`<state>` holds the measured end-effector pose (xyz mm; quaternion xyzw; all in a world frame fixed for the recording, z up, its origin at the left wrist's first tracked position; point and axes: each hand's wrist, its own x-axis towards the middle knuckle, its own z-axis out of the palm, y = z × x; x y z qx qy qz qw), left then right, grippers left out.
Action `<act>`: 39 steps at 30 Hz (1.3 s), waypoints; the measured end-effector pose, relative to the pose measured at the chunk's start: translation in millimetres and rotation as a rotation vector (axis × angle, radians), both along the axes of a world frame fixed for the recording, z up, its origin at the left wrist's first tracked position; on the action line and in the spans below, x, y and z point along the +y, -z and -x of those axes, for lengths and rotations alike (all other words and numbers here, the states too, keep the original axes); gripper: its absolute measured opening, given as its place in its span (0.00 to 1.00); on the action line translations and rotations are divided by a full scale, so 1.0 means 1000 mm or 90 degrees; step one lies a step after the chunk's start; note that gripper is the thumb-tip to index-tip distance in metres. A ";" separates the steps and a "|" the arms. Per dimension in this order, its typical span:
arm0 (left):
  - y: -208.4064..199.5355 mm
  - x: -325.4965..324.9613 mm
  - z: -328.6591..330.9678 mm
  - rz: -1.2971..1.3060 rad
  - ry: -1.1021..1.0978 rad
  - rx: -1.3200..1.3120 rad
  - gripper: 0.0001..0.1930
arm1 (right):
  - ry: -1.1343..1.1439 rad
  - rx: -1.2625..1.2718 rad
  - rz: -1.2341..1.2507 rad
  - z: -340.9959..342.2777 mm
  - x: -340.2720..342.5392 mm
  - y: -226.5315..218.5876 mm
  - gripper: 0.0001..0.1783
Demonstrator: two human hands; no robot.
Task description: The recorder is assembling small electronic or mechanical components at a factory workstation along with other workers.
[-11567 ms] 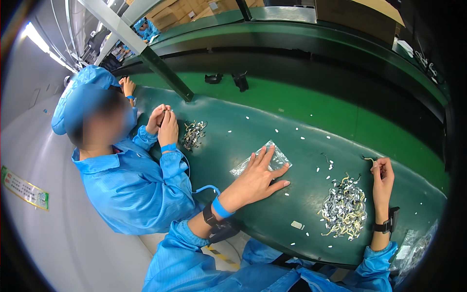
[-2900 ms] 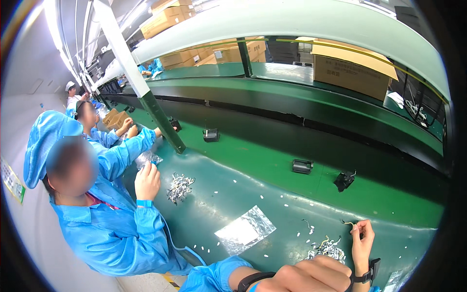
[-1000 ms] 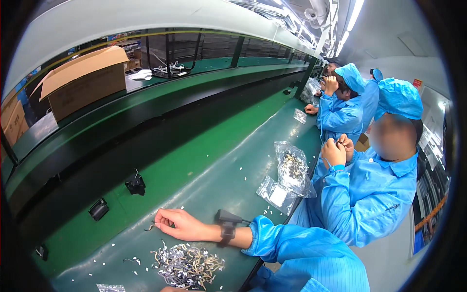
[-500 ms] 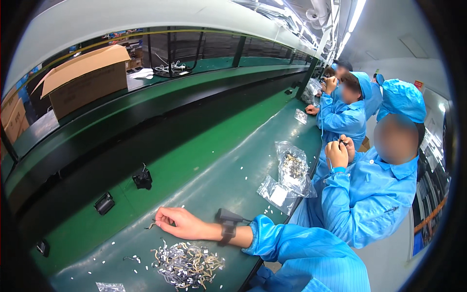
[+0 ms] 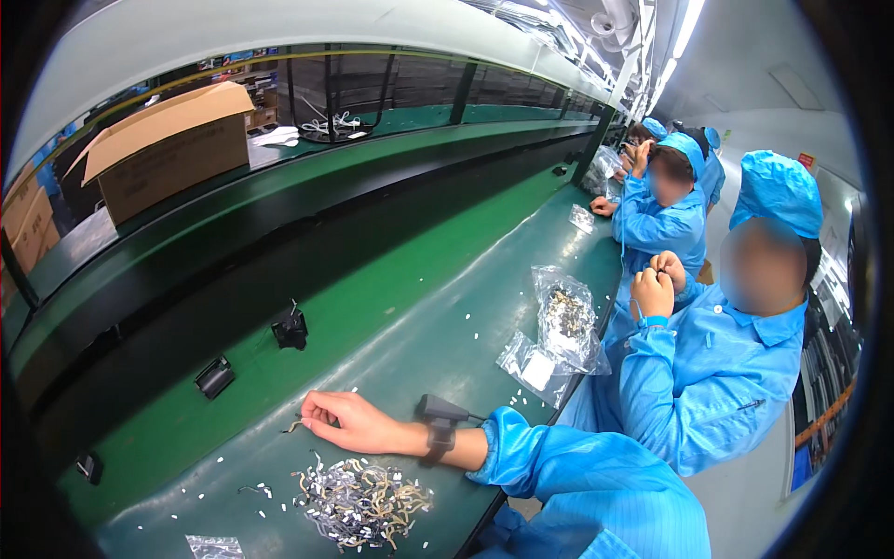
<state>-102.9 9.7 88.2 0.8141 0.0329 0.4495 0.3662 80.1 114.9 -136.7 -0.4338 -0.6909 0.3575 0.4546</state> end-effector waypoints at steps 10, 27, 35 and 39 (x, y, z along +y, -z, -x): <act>0.021 0.038 0.051 0.093 -0.253 -0.263 0.12 | 0.025 -0.118 0.041 -0.005 0.009 -0.008 0.07; 0.003 -0.051 0.040 -0.340 -0.267 -0.642 0.19 | 0.063 0.034 0.074 -0.018 0.006 0.008 0.05; 0.011 -0.019 0.008 -0.212 -0.229 -0.678 0.19 | 0.027 0.072 0.041 -0.007 0.013 0.005 0.34; 0.016 -0.015 0.004 -0.170 -0.219 -0.649 0.19 | 0.019 0.063 0.068 -0.003 0.006 -0.007 0.32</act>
